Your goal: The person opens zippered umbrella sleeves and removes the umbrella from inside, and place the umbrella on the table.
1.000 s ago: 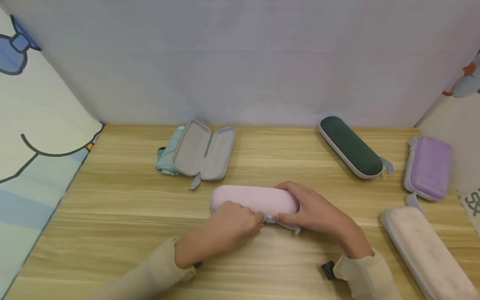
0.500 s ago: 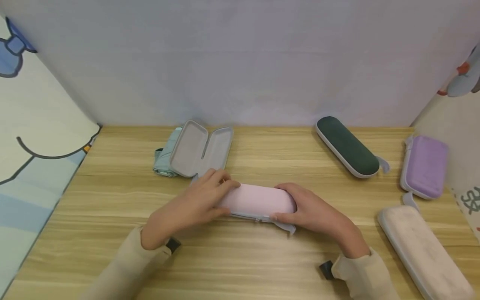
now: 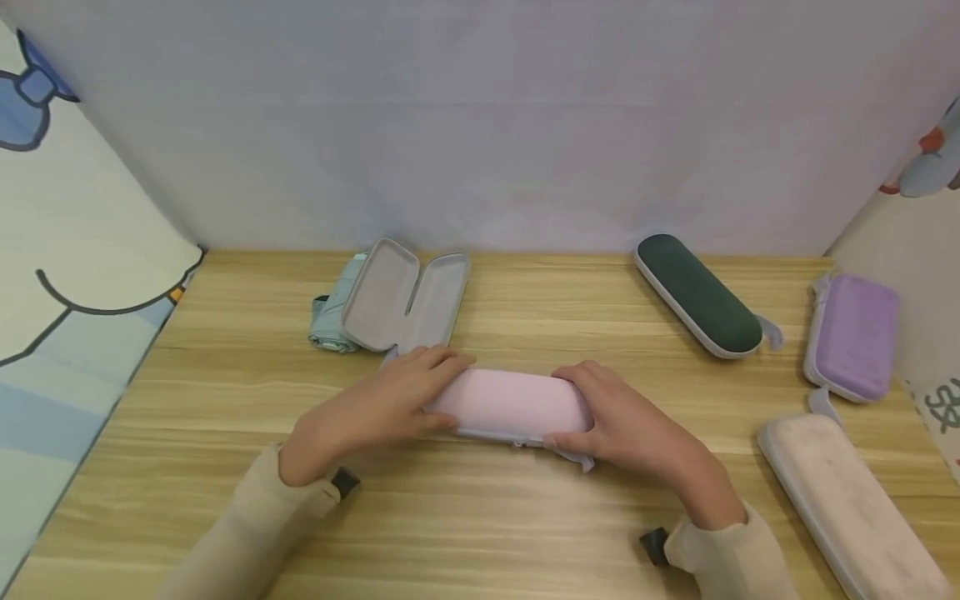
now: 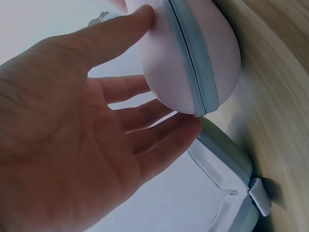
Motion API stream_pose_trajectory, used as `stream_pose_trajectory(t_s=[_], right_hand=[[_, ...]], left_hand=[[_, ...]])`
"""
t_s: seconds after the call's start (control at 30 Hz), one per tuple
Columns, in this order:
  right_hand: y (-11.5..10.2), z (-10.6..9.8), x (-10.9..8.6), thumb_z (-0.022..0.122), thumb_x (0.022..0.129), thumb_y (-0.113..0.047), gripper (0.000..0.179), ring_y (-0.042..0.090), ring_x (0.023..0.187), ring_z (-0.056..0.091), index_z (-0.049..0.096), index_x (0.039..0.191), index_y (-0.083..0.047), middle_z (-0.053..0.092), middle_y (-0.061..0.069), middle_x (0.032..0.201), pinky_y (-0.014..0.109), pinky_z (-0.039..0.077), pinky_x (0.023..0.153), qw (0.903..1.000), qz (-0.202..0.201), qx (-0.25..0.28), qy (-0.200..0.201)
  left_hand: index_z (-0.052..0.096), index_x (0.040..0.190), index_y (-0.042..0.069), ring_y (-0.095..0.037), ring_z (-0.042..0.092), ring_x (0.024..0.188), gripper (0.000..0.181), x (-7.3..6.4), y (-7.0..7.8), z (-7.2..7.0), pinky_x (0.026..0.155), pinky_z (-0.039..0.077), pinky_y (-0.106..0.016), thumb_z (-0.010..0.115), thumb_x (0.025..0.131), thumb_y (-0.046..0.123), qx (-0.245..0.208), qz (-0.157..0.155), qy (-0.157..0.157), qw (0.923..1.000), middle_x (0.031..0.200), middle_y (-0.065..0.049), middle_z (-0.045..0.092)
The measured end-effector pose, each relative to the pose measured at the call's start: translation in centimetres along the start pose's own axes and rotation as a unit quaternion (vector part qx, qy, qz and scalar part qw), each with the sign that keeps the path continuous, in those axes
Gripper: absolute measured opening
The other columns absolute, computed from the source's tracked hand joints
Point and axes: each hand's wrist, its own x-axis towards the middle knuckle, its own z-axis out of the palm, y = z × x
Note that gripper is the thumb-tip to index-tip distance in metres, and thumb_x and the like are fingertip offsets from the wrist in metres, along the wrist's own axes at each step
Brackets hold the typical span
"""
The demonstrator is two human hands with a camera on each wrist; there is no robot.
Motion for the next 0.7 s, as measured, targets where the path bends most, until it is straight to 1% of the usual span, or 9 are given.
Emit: stream_pose_trajectory(t_s=[0.13,0.23,0.33,0.4,0.5,0.6,0.7], right_hand=[[-0.5,0.0,-0.1,0.089,0.082,-0.037,0.069,0.025,0.113,0.060,0.056,0.136,-0.008,0.062,0.009,0.130,0.048,0.053,0.092,0.9999,-0.003,-0.001,0.011],[-0.9,0.0,-0.1,0.091,0.080,-0.031,0.070,0.026,0.114,0.058,0.053,0.134,-0.006,0.059,0.010,0.130,0.049,0.053,0.093,0.9998,-0.006,-0.002,0.021],[-1.4,-0.1,-0.2,0.092,0.080,-0.028,0.073,0.029,0.116,0.056,0.050,0.136,-0.004,0.057,0.013,0.131,0.051,0.051,0.095,0.9995,-0.014,-0.006,0.029],[-1.7,-0.2,-0.4,0.092,0.080,-0.026,0.075,0.031,0.117,0.055,0.048,0.137,-0.002,0.057,0.015,0.131,0.053,0.051,0.095,0.9990,-0.021,-0.012,0.037],[-2.0,-0.3,-0.7,0.093,0.079,-0.022,0.077,0.033,0.116,0.057,0.047,0.136,0.000,0.057,0.018,0.130,0.055,0.051,0.095,0.9982,-0.023,-0.023,0.050],[-2.3,-0.2,-0.9,0.095,0.075,-0.020,0.078,0.033,0.112,0.060,0.047,0.133,0.001,0.059,0.019,0.126,0.054,0.053,0.091,0.9966,-0.026,-0.037,0.069],[-2.5,0.2,-1.2,0.098,0.070,-0.018,0.079,0.031,0.106,0.062,0.047,0.128,0.000,0.062,0.018,0.119,0.052,0.055,0.088,0.9928,-0.034,-0.064,0.095]], left_hand=[[0.044,0.156,0.008,-0.031,0.057,0.132,0.072,-0.2,-0.2,-0.4,0.108,0.051,-0.047,0.075,0.097,0.035,-0.027,0.005,-0.017,0.9995,0.149,-0.015,0.053],[0.042,0.157,0.008,-0.029,0.057,0.134,0.073,-0.4,-0.5,-0.6,0.111,0.050,-0.045,0.074,0.097,0.035,-0.050,0.006,-0.027,0.9984,0.152,-0.014,0.052],[0.040,0.159,0.008,-0.027,0.055,0.139,0.073,-0.5,-0.7,-0.8,0.114,0.047,-0.045,0.071,0.100,0.037,-0.074,0.004,-0.037,0.9965,0.156,-0.013,0.050],[0.039,0.160,0.008,-0.026,0.053,0.141,0.070,-0.6,-0.8,-1.0,0.116,0.045,-0.044,0.066,0.103,0.039,-0.092,0.005,-0.046,0.9947,0.157,-0.012,0.050],[0.038,0.160,0.010,-0.023,0.051,0.144,0.065,-0.6,-1.0,-1.3,0.118,0.043,-0.044,0.056,0.107,0.044,-0.132,-0.001,-0.066,0.9891,0.158,-0.009,0.050],[0.038,0.162,0.013,-0.020,0.047,0.148,0.061,-0.8,-1.5,-1.6,0.121,0.040,-0.043,0.043,0.111,0.048,-0.176,-0.016,-0.088,0.9802,0.161,-0.004,0.048],[0.036,0.163,0.013,-0.021,0.041,0.153,0.063,-1.1,-2.2,-1.7,0.125,0.035,-0.044,0.030,0.113,0.052,-0.207,-0.030,-0.099,0.9728,0.165,-0.003,0.043]])
